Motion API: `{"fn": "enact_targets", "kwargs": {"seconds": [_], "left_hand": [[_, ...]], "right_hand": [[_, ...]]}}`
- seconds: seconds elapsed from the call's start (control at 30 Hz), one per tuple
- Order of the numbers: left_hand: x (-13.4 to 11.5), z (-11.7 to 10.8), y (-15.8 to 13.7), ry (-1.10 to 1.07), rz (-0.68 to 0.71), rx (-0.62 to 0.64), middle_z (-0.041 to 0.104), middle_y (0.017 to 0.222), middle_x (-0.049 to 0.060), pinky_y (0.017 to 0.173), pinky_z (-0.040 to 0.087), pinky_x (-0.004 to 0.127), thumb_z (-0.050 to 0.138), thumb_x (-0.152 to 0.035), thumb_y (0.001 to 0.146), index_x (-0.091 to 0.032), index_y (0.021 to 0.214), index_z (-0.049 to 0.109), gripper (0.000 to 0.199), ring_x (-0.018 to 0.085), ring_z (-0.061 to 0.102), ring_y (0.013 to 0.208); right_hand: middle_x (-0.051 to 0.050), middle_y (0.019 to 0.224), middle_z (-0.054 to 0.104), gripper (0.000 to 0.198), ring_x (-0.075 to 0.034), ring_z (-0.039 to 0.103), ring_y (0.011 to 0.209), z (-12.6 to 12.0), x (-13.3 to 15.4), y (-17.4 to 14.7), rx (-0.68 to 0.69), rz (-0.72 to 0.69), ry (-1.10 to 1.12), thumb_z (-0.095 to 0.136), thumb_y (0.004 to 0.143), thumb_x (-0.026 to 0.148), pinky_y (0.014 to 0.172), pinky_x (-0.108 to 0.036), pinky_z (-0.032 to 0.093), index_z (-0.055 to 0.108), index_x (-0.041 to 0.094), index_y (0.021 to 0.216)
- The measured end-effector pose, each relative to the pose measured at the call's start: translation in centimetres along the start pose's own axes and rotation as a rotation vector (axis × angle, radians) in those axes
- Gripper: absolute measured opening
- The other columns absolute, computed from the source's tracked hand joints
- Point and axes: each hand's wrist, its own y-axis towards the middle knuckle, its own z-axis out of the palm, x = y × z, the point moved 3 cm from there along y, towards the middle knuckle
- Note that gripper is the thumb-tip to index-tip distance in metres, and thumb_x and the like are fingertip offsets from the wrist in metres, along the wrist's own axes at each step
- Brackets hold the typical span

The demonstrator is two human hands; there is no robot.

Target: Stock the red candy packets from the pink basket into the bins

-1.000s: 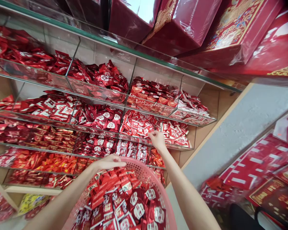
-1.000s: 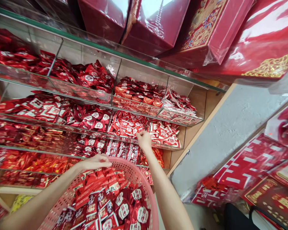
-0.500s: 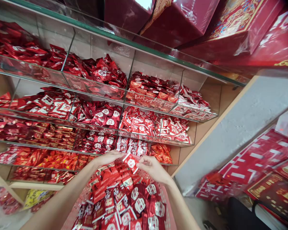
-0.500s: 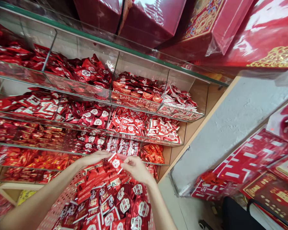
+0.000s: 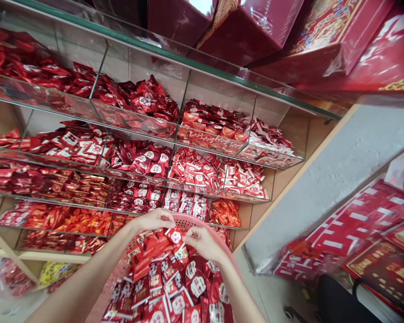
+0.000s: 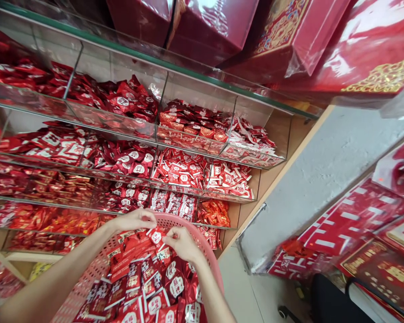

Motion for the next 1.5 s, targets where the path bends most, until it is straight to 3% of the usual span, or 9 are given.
{"fn": "enact_targets", "kwargs": {"seconds": [0.27,0.57,0.87,1.27,1.5], "left_hand": [[0.2,0.4,0.0,-0.103,0.019,-0.006,0.060,0.073,0.001,0.070,0.039,0.023,0.064,-0.040,0.067,-0.014,0.072,0.066,0.027,0.012,0.051,0.071],[-0.8,0.8,-0.2,-0.140,-0.048,-0.017,0.059,0.069,-0.001,0.068,0.038,0.023,0.065,-0.040,0.065,-0.013,0.070,0.064,0.027,0.012,0.050,0.067],[0.3,1.0,0.2,-0.135,-0.015,-0.024,0.059,0.068,0.000,0.067,0.039,0.023,0.064,-0.040,0.067,-0.013,0.070,0.065,0.027,0.011,0.050,0.066],[-0.1,1.0,-0.3,-0.085,-0.054,-0.014,0.065,0.075,0.002,0.074,0.041,0.026,0.064,-0.046,0.064,-0.015,0.072,0.068,0.032,0.015,0.055,0.075],[-1.4,1.1,-1.1,-0.148,-0.131,-0.010,0.066,0.099,0.005,0.087,0.040,0.030,0.055,-0.053,0.073,-0.017,0.092,0.068,0.043,0.021,0.056,0.094]], "right_hand": [[0.003,0.062,0.051,0.033,-0.011,0.043,0.059,0.2,0.4,-0.4,-0.048,-0.022,0.045,0.058,0.074,0.049,0.058,-0.024,0.035,0.055,0.017,0.064],[0.002,0.065,0.052,0.032,-0.011,0.045,0.062,-0.3,-0.8,-1.0,-0.077,-0.021,0.082,0.059,0.073,0.049,0.062,-0.024,0.038,0.055,0.018,0.065],[0.002,0.065,0.053,0.029,-0.011,0.045,0.061,-0.5,-0.6,-1.4,-0.097,0.014,0.141,0.062,0.071,0.045,0.063,-0.025,0.038,0.056,0.018,0.065],[0.002,0.064,0.051,0.031,-0.011,0.044,0.061,0.2,-0.5,-1.9,-0.147,0.026,0.177,0.062,0.070,0.047,0.059,-0.023,0.035,0.055,0.017,0.064],[0.003,0.063,0.049,0.028,-0.010,0.042,0.059,-0.9,1.8,-3.3,-0.157,-0.025,0.074,0.058,0.075,0.043,0.058,-0.024,0.034,0.053,0.017,0.065]]}}
